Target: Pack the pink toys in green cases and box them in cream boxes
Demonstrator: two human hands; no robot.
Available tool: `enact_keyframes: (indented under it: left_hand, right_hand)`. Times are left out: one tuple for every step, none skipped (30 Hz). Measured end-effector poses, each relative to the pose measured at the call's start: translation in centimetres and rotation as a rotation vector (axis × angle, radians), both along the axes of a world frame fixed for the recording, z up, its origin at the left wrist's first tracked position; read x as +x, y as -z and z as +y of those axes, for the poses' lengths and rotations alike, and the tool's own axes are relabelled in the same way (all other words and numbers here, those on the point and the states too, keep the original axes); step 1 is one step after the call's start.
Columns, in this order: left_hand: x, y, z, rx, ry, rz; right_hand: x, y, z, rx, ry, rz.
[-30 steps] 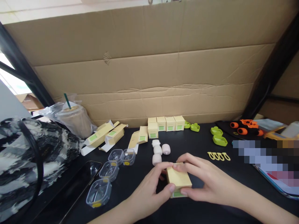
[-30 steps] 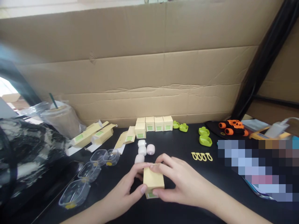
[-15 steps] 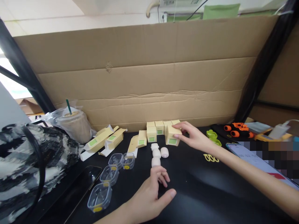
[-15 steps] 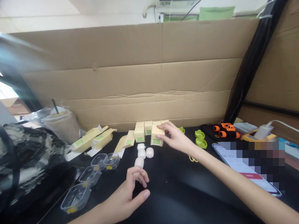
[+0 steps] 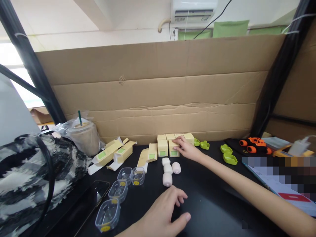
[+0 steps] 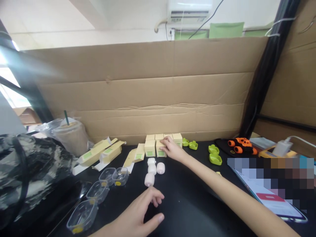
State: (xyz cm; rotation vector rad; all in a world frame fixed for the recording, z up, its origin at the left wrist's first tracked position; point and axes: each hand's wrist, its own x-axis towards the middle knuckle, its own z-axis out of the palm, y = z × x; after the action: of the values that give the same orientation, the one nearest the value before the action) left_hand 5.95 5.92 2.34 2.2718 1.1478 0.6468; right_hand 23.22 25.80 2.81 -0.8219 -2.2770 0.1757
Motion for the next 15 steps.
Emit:
enact_keyframes:
  left_hand:
    - [0.0, 0.1, 0.1, 0.025, 0.030, 0.038]
    - [0.1, 0.2, 0.3, 0.055, 0.063, 0.084]
    - [0.1, 0.3, 0.5, 0.086, 0.097, 0.134]
    - [0.1, 0.5, 0.6, 0.114, 0.128, 0.183]
    - [0.1, 0.8, 0.8, 0.140, 0.146, 0.220]
    - [0.0, 1.0, 0.9, 0.160, 0.154, 0.243]
    - [0.0, 1.3, 1.1, 0.175, 0.157, 0.255]
    - [0.0, 1.5, 1.2, 0.187, 0.157, 0.259]
    - [-0.1, 1.6, 1.2, 0.198, 0.159, 0.260]
    - [-0.1, 1.7, 1.3, 0.209, 0.162, 0.262]
    - [-0.1, 1.7, 1.3, 0.219, 0.166, 0.266]
    - [0.0, 1.7, 1.2, 0.227, 0.171, 0.271]
    - [0.0, 1.5, 1.2, 0.233, 0.175, 0.272]
    - [0.1, 1.4, 1.1, 0.237, 0.179, 0.269]
    - [0.1, 1.2, 1.0, 0.237, 0.184, 0.263]
  right_hand:
    - [-0.1, 0.1, 0.0, 0.003, 0.006, 0.006]
    - [-0.3, 0.2, 0.0, 0.005, 0.013, 0.012]
    - [-0.4, 0.3, -0.1, 0.008, 0.018, 0.018]
    - [-0.5, 0.3, -0.1, 0.010, 0.023, 0.023]
    - [-0.6, 0.4, -0.1, 0.011, 0.029, 0.028]
    - [-0.6, 0.4, -0.2, 0.012, 0.034, 0.031]
    - [-0.6, 0.4, -0.3, 0.011, 0.040, 0.033]
    - [-0.5, 0.3, -0.5, 0.009, 0.046, 0.035]
    - [-0.2, 0.2, -0.8, 0.004, 0.052, 0.036]
    - [0.2, 0.2, -1.2, -0.001, 0.059, 0.036]
    - [0.7, 0.1, -1.6, -0.008, 0.066, 0.035]
    - [1.4, 0.0, -2.1, -0.014, 0.072, 0.033]
    - [2.1, -0.1, -2.7, -0.021, 0.077, 0.028]
    - [2.8, -0.1, -3.3, -0.026, 0.081, 0.020]
    - [3.5, -0.2, -4.0, -0.031, 0.085, 0.010]
